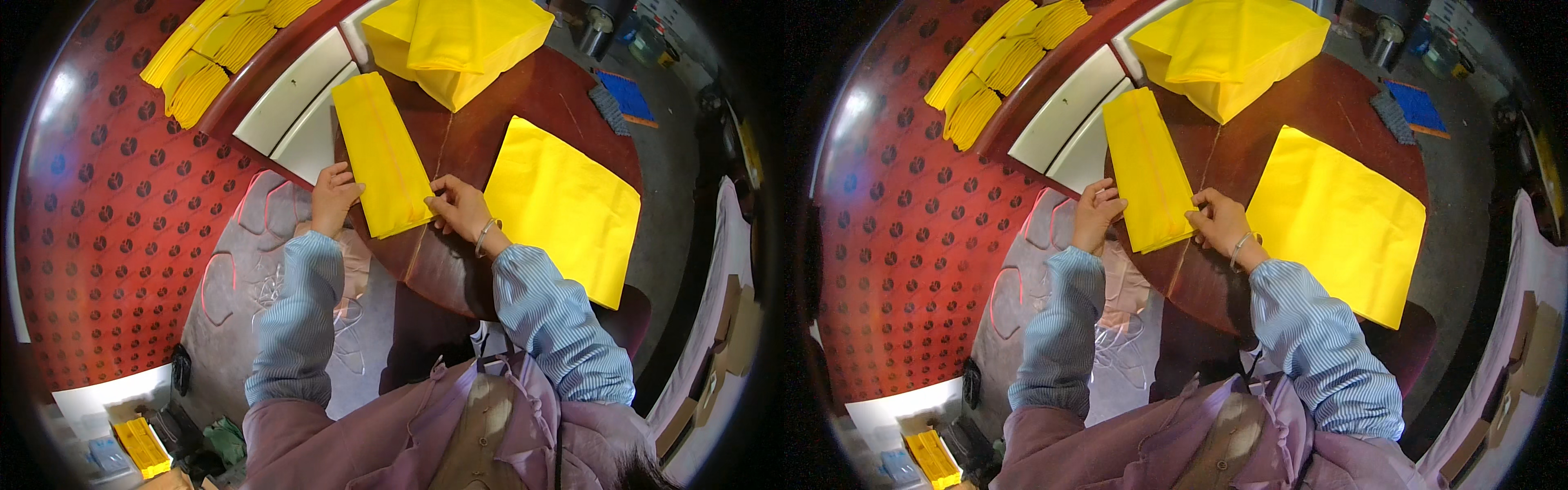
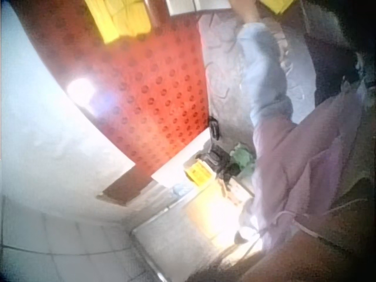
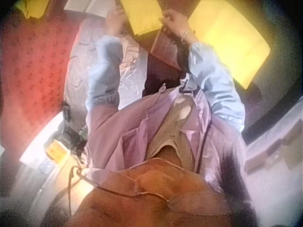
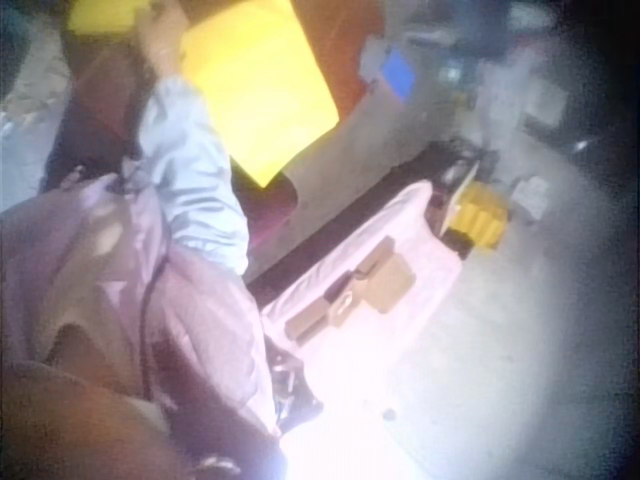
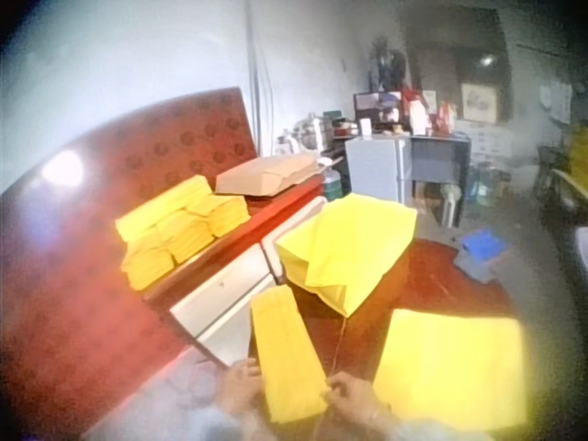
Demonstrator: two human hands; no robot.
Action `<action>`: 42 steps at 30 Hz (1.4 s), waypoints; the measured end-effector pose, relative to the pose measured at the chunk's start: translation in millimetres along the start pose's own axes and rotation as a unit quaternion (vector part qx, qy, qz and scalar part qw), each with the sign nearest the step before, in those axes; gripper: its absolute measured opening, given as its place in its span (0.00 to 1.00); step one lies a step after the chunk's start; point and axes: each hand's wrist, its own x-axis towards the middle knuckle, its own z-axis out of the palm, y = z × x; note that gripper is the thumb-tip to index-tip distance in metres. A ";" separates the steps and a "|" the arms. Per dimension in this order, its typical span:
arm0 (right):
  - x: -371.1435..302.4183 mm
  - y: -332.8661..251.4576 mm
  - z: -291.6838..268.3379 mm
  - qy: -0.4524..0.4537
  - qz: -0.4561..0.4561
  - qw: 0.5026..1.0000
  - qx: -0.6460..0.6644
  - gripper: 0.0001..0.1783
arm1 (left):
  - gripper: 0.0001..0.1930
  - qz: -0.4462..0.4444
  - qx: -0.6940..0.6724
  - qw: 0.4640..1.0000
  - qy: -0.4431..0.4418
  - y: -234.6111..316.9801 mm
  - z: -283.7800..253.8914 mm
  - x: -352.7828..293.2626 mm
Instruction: The person folds yellow fabric sheets on a round wooden table. They align edges, press creases, and stack the folded pieces. The person handles the fabric by hand without tools.
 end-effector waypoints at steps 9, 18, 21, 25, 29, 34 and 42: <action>1.6 5.2 2.6 0.027 0.000 1.000 -0.004 0.16 | 0.25 0.042 0.053 0.998 -0.008 -12.7 6.2 -14.2; 4.8 11.9 4.0 0.045 -0.022 0.998 0.028 0.13 | 0.23 0.060 0.086 0.994 0.018 -28.4 13.4 -32.7; 3.0 9.0 2.6 0.046 -0.017 0.998 0.025 0.13 | 0.23 0.116 0.081 0.990 0.008 -33.8 18.1 -38.9; 2.9 9.0 3.4 0.043 -0.009 0.998 0.039 0.13 | 0.23 0.106 0.106 0.989 0.003 -33.0 20.7 -50.0; 5.7 14.8 4.3 0.041 -0.006 0.998 0.039 0.13 | 0.23 0.249 0.300 0.920 0.048 -27.3 24.3 -64.5; 6.6 19.8 5.7 0.060 -0.029 0.998 0.015 0.12 | 0.27 0.406 0.411 0.816 0.023 -20.2 40.0 -80.1; 3.6 10.6 6.1 0.067 -0.039 0.997 0.000 0.13 | 0.35 0.343 0.488 0.796 -0.098 -19.2 61.3 -98.4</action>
